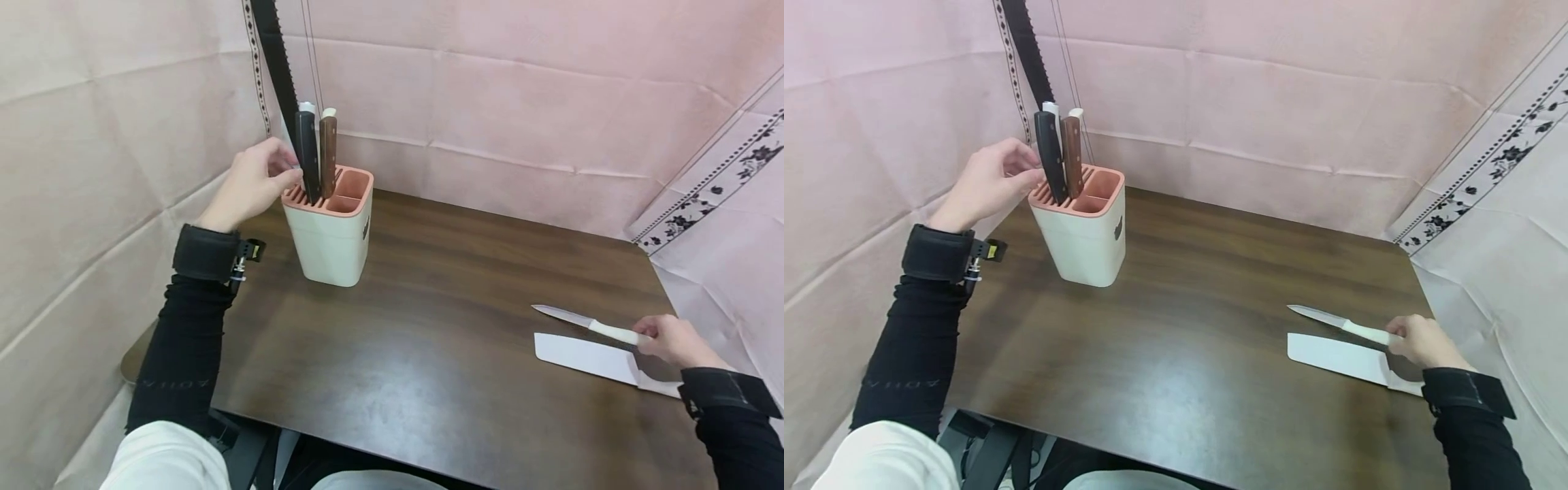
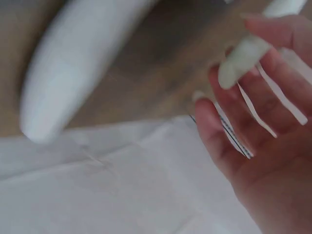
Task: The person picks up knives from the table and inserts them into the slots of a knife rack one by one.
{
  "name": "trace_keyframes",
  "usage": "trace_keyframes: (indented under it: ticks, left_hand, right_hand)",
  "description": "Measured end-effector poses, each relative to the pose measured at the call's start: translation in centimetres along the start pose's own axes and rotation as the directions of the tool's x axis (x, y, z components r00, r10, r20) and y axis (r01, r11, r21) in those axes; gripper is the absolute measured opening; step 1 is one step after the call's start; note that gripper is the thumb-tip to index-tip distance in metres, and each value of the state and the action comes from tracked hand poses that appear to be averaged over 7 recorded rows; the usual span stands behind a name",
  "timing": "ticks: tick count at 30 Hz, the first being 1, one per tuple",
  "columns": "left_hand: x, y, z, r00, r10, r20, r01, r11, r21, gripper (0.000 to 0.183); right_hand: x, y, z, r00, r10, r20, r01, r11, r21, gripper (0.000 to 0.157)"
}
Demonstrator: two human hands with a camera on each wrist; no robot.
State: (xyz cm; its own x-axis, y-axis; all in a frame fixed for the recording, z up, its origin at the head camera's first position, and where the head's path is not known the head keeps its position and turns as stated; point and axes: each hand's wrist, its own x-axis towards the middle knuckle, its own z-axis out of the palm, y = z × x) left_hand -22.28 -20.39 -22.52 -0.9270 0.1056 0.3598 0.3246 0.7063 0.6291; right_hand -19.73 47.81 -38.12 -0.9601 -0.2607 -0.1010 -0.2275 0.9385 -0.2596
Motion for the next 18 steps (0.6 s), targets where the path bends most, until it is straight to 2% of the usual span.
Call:
trace_keyframes:
  ticks: [4, 8, 11, 16, 18]
  left_hand:
    - [0.1, 0.4, 0.2, 0.999, 0.021, -0.026, -0.021, 1.000, 0.007, 0.019]
    - [-0.1, 1.1, 0.2, 1.000, 0.026, -0.012, -0.026, 1.000, 0.001, 0.020]
    - [-0.1, 1.8, 0.3, 0.999, 0.033, 0.000, -0.033, 0.999, -0.006, 0.020]
    - [-0.1, 2.6, 0.7, 0.998, 0.065, 0.023, -0.064, 0.998, -0.023, 0.018]
    - [-0.1, 2.7, 0.9, 0.996, 0.084, 0.038, -0.083, 0.996, -0.031, 0.018]
  right_hand:
    - [0.0, -1.0, -2.3, 0.999, -0.028, -0.033, 0.028, 1.000, 0.008, 0.020]
    - [0.5, -2.7, -4.9, 0.998, -0.032, -0.057, 0.034, 0.999, 0.033, 0.026]
    - [1.0, -4.2, -6.6, 0.996, -0.006, -0.093, 0.012, 0.998, 0.062, 0.033]
    - [1.9, -6.8, -8.3, 0.978, 0.047, -0.203, -0.023, 0.992, 0.122, 0.040]
    - [2.5, -8.0, -8.7, 0.962, 0.038, -0.269, -0.001, 0.990, 0.138, 0.038]
